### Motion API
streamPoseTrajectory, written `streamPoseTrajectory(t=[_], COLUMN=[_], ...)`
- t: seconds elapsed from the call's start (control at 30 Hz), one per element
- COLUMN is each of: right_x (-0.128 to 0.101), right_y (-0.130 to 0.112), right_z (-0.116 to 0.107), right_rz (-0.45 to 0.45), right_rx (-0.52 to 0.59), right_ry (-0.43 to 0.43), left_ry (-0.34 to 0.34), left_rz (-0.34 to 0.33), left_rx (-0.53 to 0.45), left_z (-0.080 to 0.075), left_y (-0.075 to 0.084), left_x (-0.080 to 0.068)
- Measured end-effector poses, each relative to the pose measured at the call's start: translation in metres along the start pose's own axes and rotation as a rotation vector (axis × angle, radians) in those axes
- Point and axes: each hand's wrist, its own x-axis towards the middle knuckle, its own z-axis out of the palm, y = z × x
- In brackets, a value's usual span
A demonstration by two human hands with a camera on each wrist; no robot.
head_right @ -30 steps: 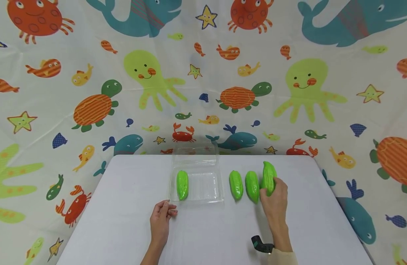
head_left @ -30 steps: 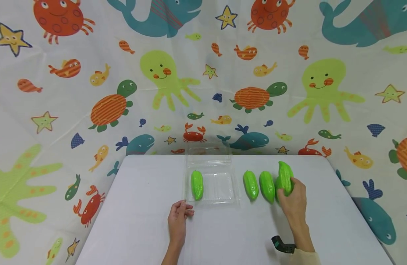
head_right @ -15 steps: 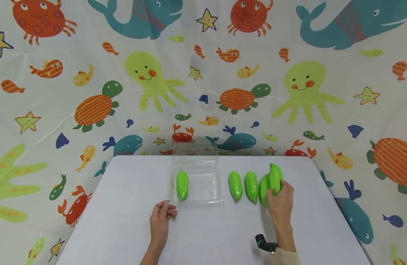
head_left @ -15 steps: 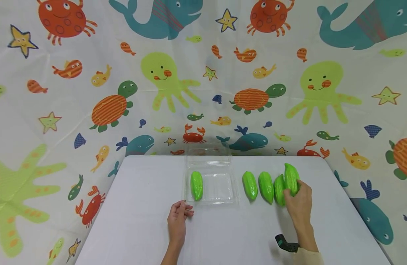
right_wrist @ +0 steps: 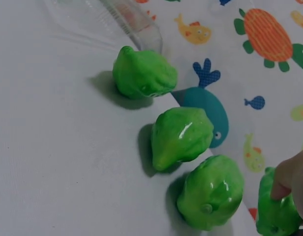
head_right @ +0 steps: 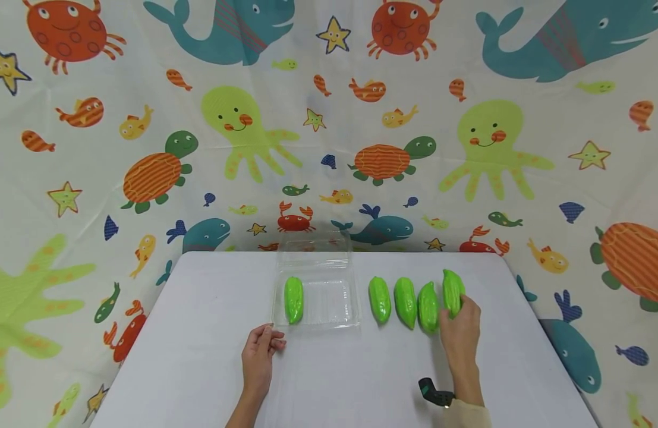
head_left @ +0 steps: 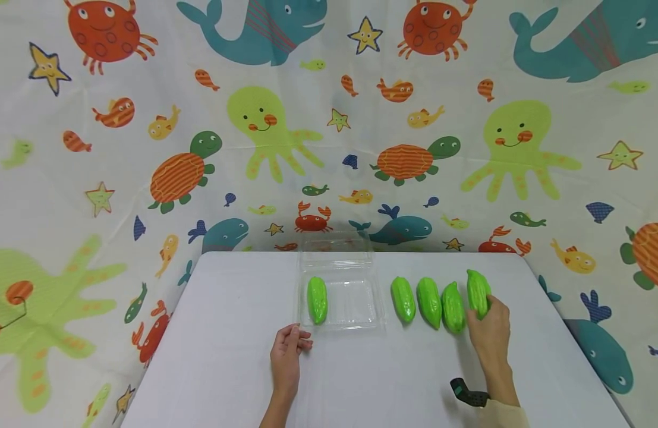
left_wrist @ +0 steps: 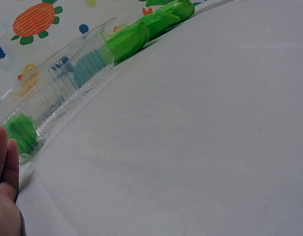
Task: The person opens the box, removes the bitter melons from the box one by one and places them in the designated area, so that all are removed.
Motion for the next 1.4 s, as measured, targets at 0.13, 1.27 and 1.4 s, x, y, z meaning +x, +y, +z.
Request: streamPoseTrajectory(t=[0.13,1.27,1.4], right_x=[0.0,0.003,0.003], right_y=[0.002,0.02,0.021], right_z=[0.0,0.005,0.005], right_rz=[0.016,0.093,0.073], right_rx=[-0.014,-0.083,-0.083], right_ry=[-0.035,-0.192,-0.18], left_ry=[0.002,0.011,0.01], left_rz=[0.0,-0.019,-0.015], left_rx=[0.001,0.023,0.004], left_z=[0.0,0.0,0.0], left_y=[0.0,0.001,0.002], left_x=[0.0,0.006,0.005])
